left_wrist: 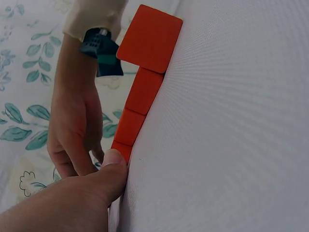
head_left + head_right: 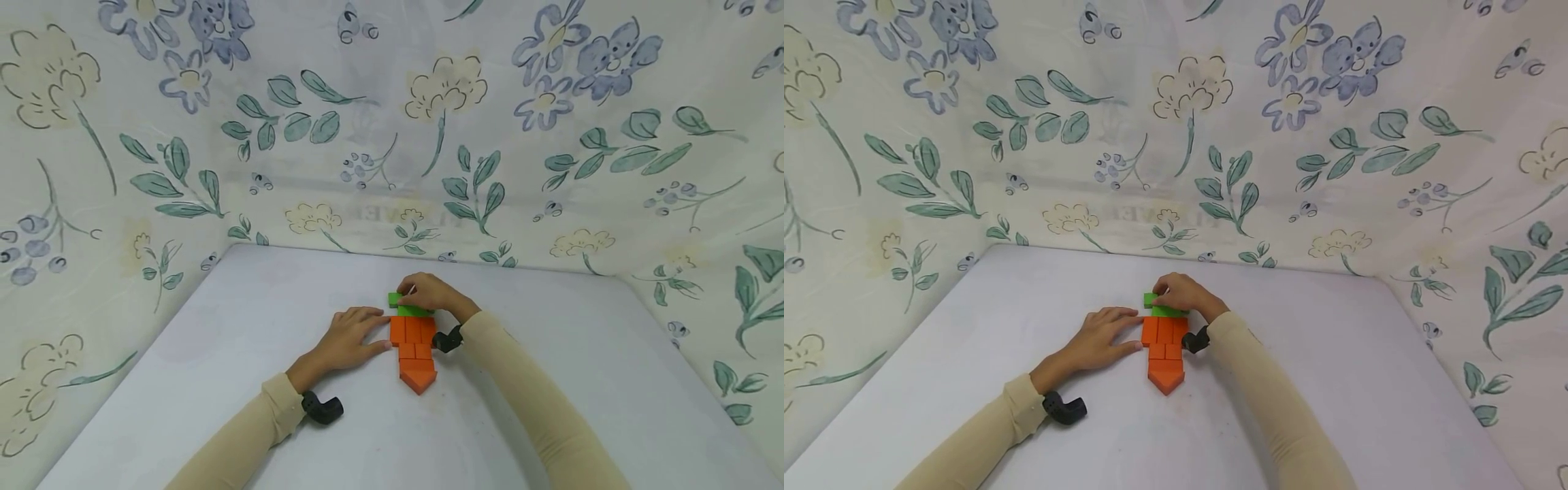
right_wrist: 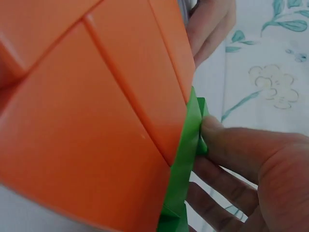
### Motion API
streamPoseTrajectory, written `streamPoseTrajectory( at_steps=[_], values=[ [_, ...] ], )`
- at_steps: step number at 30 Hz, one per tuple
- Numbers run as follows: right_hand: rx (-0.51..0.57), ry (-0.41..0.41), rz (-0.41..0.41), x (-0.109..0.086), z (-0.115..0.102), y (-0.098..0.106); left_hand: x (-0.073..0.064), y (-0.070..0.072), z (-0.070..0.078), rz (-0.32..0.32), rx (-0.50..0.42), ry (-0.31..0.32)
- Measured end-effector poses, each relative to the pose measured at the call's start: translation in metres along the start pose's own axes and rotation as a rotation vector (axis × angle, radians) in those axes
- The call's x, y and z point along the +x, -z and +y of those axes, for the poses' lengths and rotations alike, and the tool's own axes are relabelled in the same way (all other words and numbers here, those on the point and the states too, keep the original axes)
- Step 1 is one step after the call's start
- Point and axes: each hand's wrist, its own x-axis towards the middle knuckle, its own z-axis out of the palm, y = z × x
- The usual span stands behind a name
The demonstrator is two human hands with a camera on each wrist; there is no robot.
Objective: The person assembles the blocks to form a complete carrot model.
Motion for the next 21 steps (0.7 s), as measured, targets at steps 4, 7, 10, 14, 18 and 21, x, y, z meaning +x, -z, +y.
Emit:
streamPoseTrajectory(
  at_steps=[4,7,10,14,18,21],
  values=[
    [-0.034,0.024,0.005,0.0011,0.0016,0.0001,0.0000,-0.0005,0.0005,0.016,0.004,-0.008],
    [-0.052,0.040,0.015,0.0017,0.0011,-0.0004,0.0002,-0.0003,0.0012,0.016,-0.003,-0.009],
    [-0.047,0.046,0.011,0.0021,-0.0009,-0.0004,0.0001,0.0000,0.0020,0.009,-0.012,-0.008],
    [-0.060,0.055,-0.003,0.0027,-0.0021,0.0002,-0.0007,0.0002,0.0025,0.007,-0.021,-0.010],
    [-0.079,0.079,-0.011,0.0047,-0.0016,0.0009,-0.0001,0.0004,0.0013,0.013,-0.008,-0.017],
    [-0.082,0.078,-0.005,0.0051,-0.0019,0.0003,0.0008,0.0001,-0.0003,0.015,-0.001,-0.019]
  ],
)
